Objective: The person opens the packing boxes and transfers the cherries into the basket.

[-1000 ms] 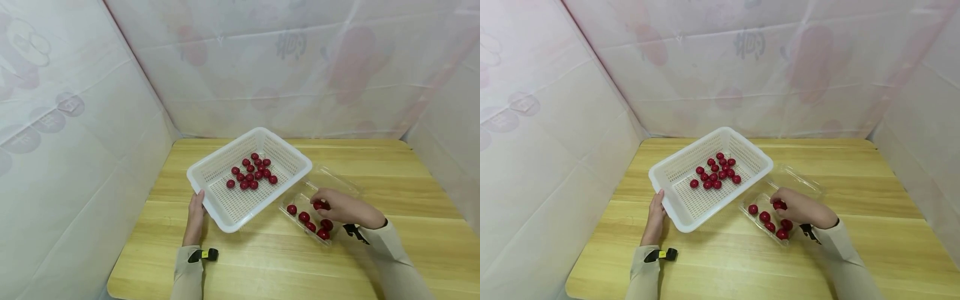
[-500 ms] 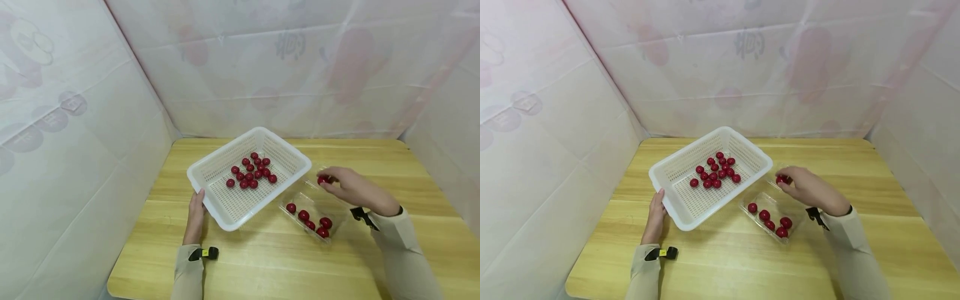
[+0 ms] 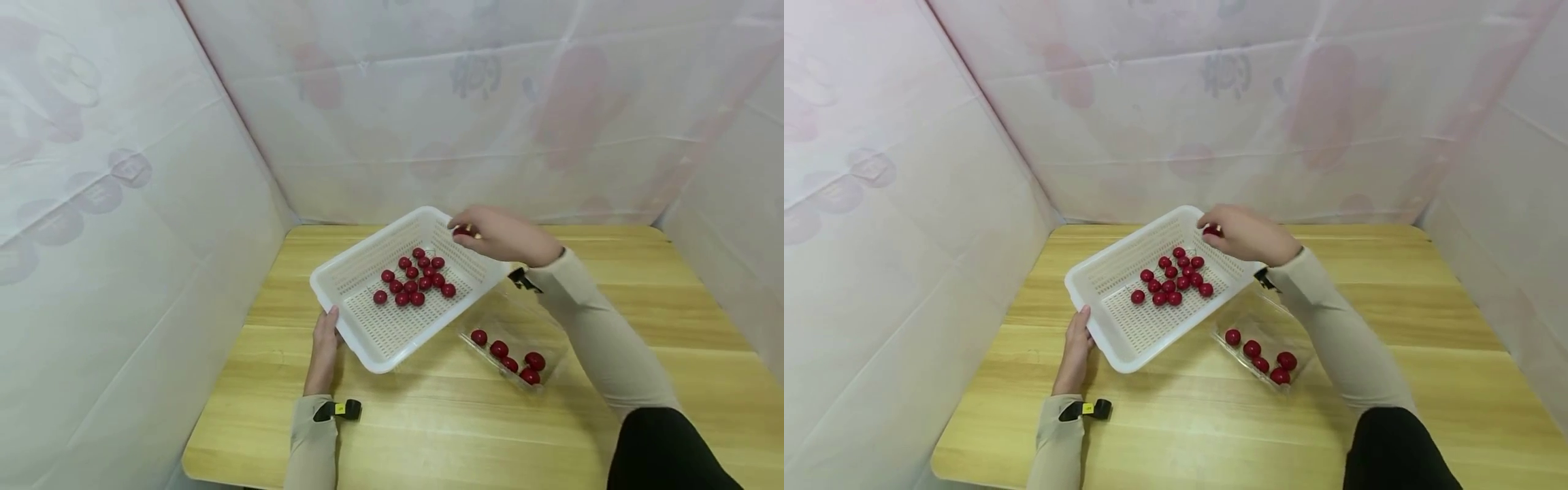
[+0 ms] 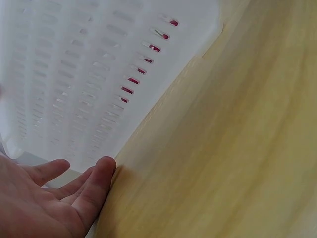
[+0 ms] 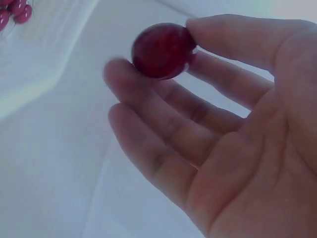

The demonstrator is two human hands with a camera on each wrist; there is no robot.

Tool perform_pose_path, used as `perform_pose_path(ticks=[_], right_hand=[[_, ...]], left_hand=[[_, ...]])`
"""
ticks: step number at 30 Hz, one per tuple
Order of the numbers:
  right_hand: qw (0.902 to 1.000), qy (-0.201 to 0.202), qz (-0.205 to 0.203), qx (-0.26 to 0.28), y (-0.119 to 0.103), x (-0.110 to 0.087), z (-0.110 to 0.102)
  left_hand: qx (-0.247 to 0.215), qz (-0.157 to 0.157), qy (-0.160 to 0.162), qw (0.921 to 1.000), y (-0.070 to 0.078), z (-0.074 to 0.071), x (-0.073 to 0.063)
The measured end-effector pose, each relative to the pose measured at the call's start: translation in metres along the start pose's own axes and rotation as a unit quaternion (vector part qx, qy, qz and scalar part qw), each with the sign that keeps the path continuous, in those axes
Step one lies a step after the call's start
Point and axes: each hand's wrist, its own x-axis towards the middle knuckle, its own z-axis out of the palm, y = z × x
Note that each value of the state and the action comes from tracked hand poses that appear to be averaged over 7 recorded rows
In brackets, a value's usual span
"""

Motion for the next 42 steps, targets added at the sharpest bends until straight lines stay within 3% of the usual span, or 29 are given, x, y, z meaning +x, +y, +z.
perform_pose_path(ticks=[8, 17, 24, 32, 38, 42], right_hand=[[0.9942, -0.083, -0.053, -0.043, -0.012, 0.075, 0.044], [0.9777, -0.192, -0.019, -0.084, -0.038, 0.113, 0.101], [0.9644, -0.246, -0.004, -0.098, -0.046, 0.117, 0.136], [0.9485, -0.297, 0.032, -0.107, -0.049, 0.108, 0.153], [0.9473, -0.299, 0.047, -0.105, -0.053, 0.104, 0.153], [0.9528, -0.287, 0.038, -0.091, -0.057, 0.098, 0.144]], left_hand=[[-0.001, 0.007, -0.009, 0.9999, -0.001, 0.008, 0.004], [-0.003, 0.017, -0.015, 0.9997, -0.005, 0.005, 0.004], [0.000, 0.019, -0.016, 0.9997, -0.005, 0.008, 0.004], [0.003, 0.016, -0.022, 0.9996, -0.005, 0.007, 0.005], [0.013, 0.021, -0.017, 0.9996, -0.004, 0.005, 0.006], [0.018, 0.017, -0.014, 0.9996, -0.004, 0.003, 0.002]])
